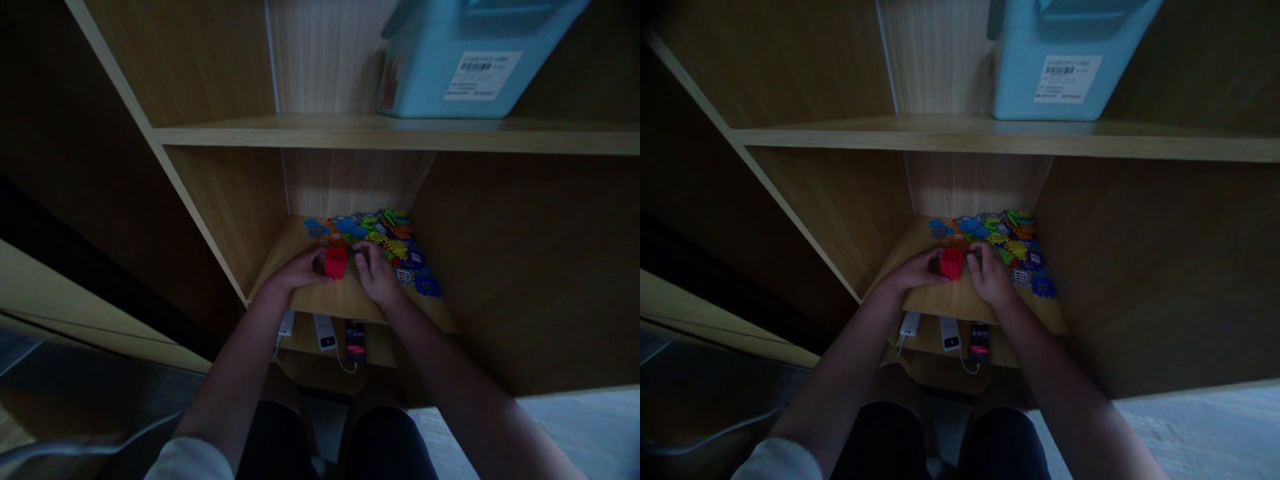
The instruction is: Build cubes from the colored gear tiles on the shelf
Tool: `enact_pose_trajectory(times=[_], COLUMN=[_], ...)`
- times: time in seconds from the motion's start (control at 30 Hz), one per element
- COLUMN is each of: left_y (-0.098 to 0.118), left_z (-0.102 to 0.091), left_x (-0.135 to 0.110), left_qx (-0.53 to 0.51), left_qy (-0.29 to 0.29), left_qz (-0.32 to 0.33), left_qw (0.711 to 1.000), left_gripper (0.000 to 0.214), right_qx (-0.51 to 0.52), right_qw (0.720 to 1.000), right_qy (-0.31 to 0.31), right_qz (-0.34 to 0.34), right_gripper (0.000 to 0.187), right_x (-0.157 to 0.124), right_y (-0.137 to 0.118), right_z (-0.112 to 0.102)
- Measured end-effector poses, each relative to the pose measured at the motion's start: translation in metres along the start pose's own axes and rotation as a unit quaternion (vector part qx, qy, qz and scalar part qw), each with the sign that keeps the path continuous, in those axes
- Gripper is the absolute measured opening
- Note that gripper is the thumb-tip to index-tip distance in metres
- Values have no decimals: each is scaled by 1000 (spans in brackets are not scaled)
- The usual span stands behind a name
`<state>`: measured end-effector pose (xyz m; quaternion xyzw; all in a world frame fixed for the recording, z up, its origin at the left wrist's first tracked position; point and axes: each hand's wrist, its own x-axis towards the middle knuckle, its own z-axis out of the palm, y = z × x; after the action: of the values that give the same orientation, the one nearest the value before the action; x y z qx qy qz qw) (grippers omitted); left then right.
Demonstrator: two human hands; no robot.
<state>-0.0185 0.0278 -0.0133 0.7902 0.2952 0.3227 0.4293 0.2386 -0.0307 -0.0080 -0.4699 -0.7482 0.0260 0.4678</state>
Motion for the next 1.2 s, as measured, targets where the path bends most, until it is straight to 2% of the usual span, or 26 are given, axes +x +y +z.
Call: enact_pose_trajectory(times=[0.17,0.47,0.53,0.6,0.7,0.8,0.87,1.03,1.2], left_y=[1,9,9,7,-2,-12,-18,-18,-11], left_z=[1,0,0,0,-2,-6,-9,-12,-12], left_x=[0,-2,-2,-1,3,10,15,17,13], left_qx=[-17,-24,-48,-61,-53,-33,-29,-19,-21], left_qy=[-8,-6,-1,29,128,231,268,282,279], left_qz=[-7,-19,-18,-11,-21,-62,-85,-92,-97], left_qw=[1000,1000,999,998,990,970,959,955,955], left_gripper=[74,83,78,66,66,78,80,80,77], right_qx=[-64,-144,-152,-161,-172,-187,-204,-248,-286], right_qw=[995,986,985,984,983,981,977,959,925], right_qy=[59,77,72,65,52,15,-26,-134,-251], right_qz=[39,38,41,45,48,55,54,22,-24], right_gripper=[39,44,44,42,40,35,33,36,38], right_x=[3,4,3,2,2,12,28,90,143], right_y=[7,23,25,26,26,27,30,38,33], right_z=[1,11,12,12,12,9,8,16,45])
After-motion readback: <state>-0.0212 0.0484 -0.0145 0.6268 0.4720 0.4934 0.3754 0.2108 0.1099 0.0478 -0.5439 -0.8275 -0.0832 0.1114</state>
